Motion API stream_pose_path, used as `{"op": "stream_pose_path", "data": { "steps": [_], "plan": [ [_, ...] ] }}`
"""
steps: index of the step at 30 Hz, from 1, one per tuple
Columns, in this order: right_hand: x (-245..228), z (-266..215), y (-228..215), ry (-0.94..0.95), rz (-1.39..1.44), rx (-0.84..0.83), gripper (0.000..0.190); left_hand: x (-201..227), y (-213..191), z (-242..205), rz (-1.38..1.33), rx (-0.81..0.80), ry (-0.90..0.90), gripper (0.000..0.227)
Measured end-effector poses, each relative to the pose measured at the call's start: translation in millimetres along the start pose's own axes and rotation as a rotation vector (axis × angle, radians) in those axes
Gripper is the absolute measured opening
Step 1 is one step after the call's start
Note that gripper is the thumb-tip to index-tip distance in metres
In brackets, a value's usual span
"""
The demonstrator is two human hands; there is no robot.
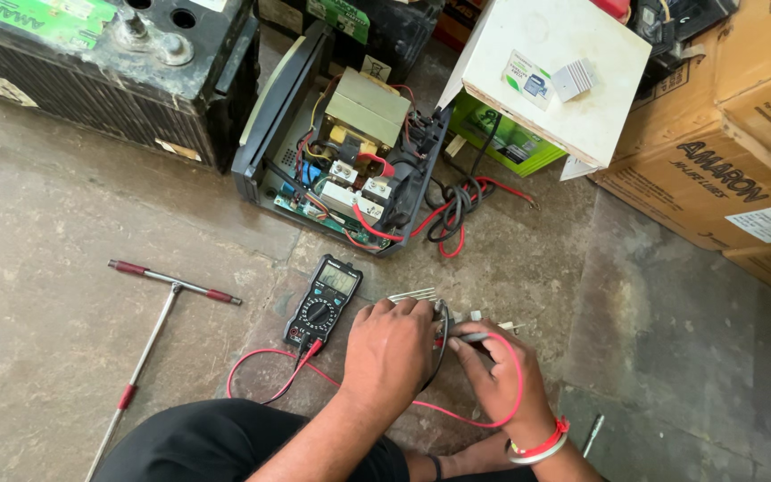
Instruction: The person sits on the floor and uses a multimeter to test a circuit board with a heatsink. They hold the board and touch the multimeter probes to various points on the circuitry, flipping the board over to access different sides.
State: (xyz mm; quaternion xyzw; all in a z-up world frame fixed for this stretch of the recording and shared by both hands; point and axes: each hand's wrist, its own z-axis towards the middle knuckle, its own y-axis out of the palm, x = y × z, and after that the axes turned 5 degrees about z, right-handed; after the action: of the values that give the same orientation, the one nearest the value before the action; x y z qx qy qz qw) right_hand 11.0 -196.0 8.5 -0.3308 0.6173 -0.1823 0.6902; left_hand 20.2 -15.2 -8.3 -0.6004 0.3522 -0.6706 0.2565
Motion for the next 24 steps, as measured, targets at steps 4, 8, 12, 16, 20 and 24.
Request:
{"op": "stream_pose_path", "data": {
  "steps": [4,8,12,16,20,24],
  "plan": [
    [-1.9,2.0,-3.1,-0.039,-0.055,-0.045,0.012,0.5,1.4,-0.4,0.01,0.003,-0.004,0.019],
    [1.6,3.7,-6.2,-0.099,-0.048,-0.062,0.012,0.3,3.5,-0.1,0.005,-0.004,-0.012,0.02],
    [5.5,3.7,-9.4,-0.003,0.009,-0.088,0.012,-5.4,2.7,3.4,-0.081,0.06,-0.03,0.018],
    [20.9,8.2,-12.0,0.18,0.308,0.018,0.015,-9.2,2.4,6.8,-0.236,0.017,-0.11,0.022],
    [25.4,7.0,-13.8,0.209,0.261,0.04,0.016,-6.7,5.1,9.0,-0.253,0.09,-0.039,0.02],
    [19.5,6.1,-15.3,0.204,0.231,0.04,0.016,-6.9,5.0,8.0,-0.254,0.056,-0.033,0.02]
  ]
}}
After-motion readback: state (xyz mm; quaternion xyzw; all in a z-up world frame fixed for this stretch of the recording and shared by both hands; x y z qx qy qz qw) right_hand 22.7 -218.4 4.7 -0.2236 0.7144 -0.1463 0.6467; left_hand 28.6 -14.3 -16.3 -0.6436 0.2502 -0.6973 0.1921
